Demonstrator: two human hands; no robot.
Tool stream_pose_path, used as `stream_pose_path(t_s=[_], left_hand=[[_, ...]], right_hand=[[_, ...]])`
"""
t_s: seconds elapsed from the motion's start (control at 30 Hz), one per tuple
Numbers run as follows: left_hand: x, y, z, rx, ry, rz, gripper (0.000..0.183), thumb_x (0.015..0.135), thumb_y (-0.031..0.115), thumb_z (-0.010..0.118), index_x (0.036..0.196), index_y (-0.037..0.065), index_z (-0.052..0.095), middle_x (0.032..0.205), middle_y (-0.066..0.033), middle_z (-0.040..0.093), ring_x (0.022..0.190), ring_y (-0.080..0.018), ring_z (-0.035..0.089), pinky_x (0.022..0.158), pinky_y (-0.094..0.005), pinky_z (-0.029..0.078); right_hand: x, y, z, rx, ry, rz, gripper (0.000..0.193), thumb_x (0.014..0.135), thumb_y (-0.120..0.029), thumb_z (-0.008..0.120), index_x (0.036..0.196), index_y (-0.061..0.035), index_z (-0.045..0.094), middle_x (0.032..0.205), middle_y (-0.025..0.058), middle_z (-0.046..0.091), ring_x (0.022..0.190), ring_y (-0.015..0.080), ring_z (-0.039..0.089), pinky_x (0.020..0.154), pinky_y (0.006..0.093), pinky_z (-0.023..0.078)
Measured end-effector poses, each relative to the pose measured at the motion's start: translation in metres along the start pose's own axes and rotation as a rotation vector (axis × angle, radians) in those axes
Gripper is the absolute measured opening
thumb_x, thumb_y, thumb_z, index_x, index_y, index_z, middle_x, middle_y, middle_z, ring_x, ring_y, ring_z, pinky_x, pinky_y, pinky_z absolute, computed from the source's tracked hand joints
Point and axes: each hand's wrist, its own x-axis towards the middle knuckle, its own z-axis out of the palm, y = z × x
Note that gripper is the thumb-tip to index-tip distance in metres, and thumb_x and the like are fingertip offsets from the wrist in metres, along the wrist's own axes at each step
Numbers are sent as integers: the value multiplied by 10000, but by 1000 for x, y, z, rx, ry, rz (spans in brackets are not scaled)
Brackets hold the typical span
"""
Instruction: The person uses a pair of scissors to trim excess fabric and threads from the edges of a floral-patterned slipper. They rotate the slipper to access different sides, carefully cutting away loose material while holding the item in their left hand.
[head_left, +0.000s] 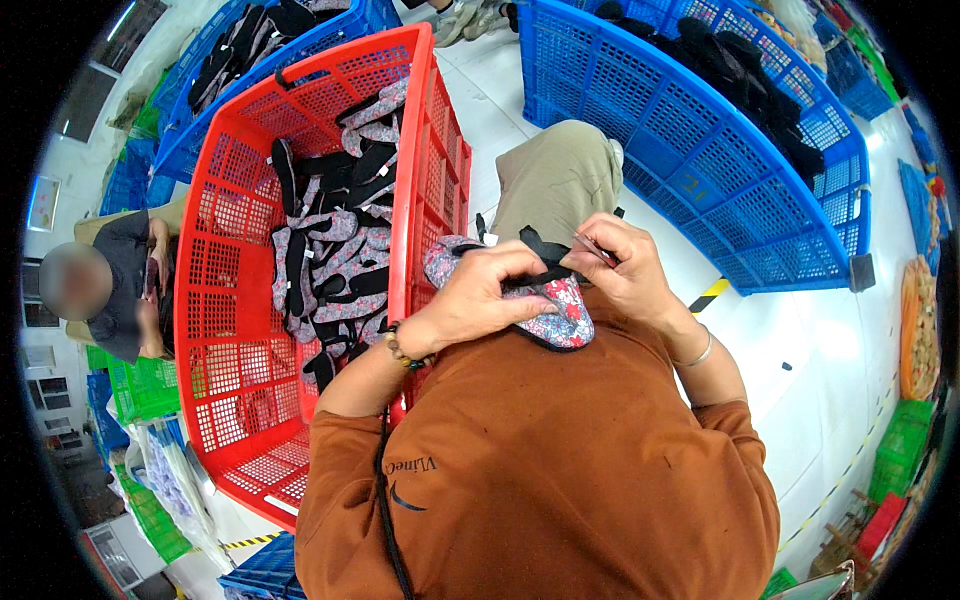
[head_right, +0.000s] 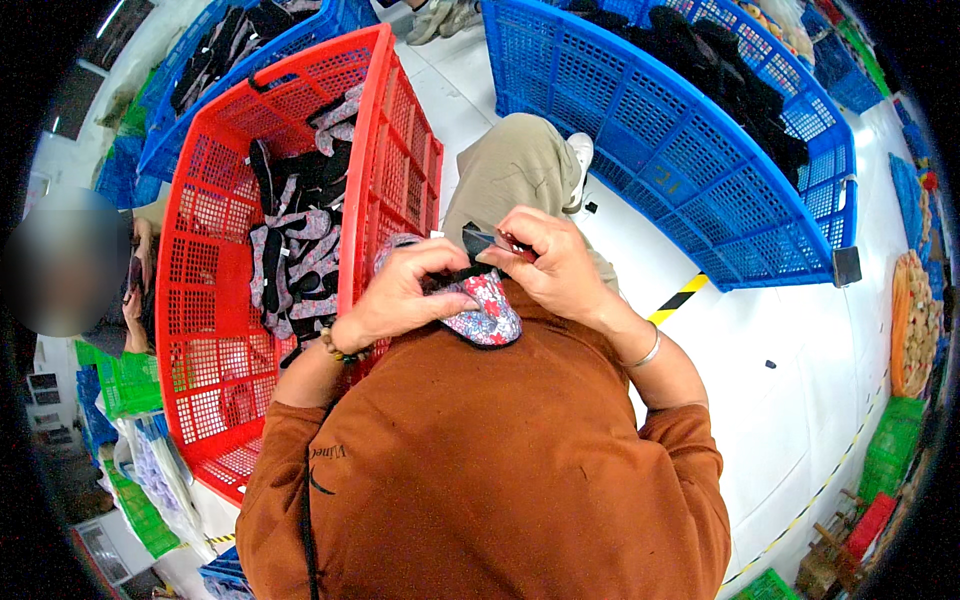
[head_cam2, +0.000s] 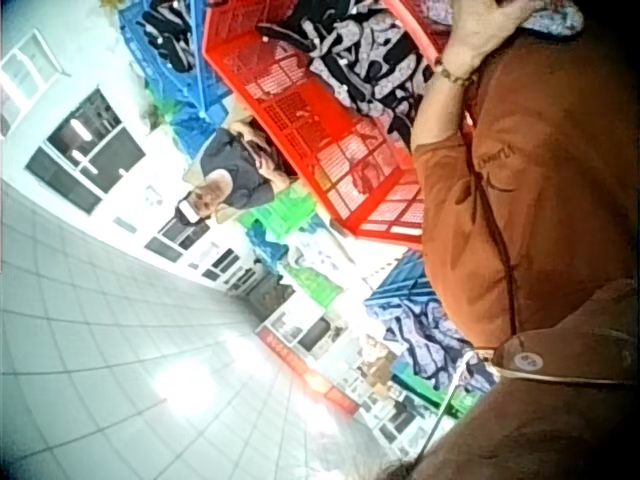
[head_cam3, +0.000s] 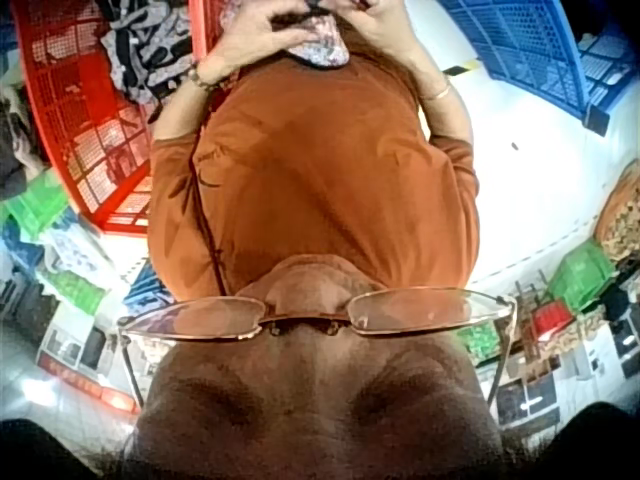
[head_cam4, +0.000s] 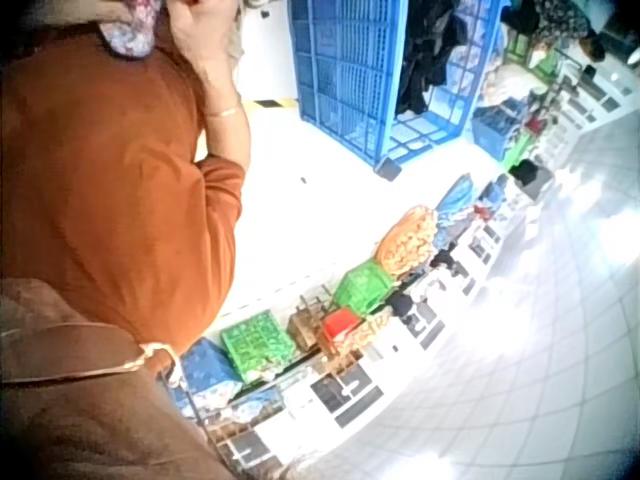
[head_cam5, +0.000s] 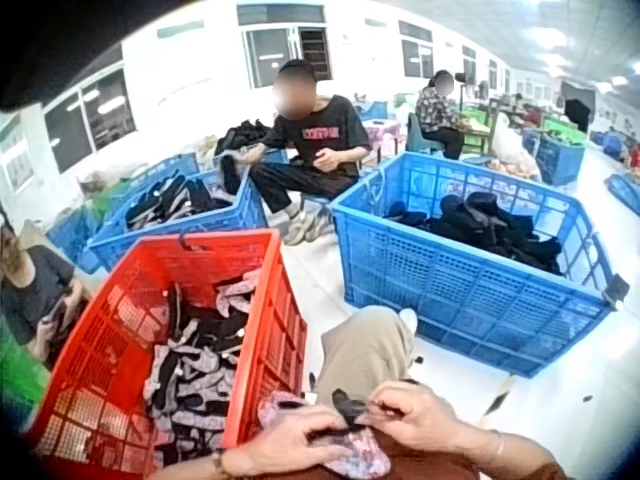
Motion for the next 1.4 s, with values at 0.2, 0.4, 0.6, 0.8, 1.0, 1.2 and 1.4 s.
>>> stream_pose_path(t_s=[0.2,0.4,0.6,0.8,1.0,1.2,1.4], left_hand=[[2,2,2,-170,9,-177,188,709,89,748,804,-10,618,701,27,573,619,-28,455,543,-205,384],[11,-12,8,-422,-19,-269,120,741,36,699,828,-18,637,697,21,591,615,-17,492,549,-191,408],[20,-4,-13,-492,-261,-305,153,800,-6,628,950,-30,641,858,-18,648,751,-46,564,683,-200,467],[25,-8,-15,-500,-276,-317,140,816,-7,601,948,-33,640,850,-12,643,762,-47,560,685,-202,464],[27,-9,-12,-523,-260,-339,169,800,-11,588,959,-43,636,852,-34,648,758,-65,563,685,-216,464],[28,-6,-9,-550,-252,-360,173,808,-8,583,969,-38,637,857,-25,647,761,-61,559,698,-211,460],[20,3,-7,-646,-191,-312,189,792,32,664,973,-17,637,867,-3,640,776,-47,567,706,-200,465]], right_hand=[[-1,-11,-26,-288,-24,-67,297,743,-260,712,753,-35,519,693,92,498,589,273,528,504,338,400],[1,-45,-45,-786,-229,-286,393,727,-434,659,677,-72,517,661,60,445,552,212,535,464,316,410],[0,-43,-54,-970,-270,-370,384,742,-441,623,636,-95,493,647,38,425,535,158,527,442,278,395],[-2,-41,-53,-1021,-250,-419,385,753,-453,603,638,-104,487,649,27,419,535,142,520,437,271,395],[0,-44,-51,-1019,-258,-453,376,774,-439,590,635,-104,492,642,22,430,538,139,522,440,264,402],[-1,-48,-51,-1099,-219,-327,373,795,-423,593,631,-100,507,615,29,442,519,151,527,429,275,401],[-1,-34,-54,-1023,39,-56,382,810,-399,622,657,-55,559,598,57,508,489,180,515,421,292,364]])
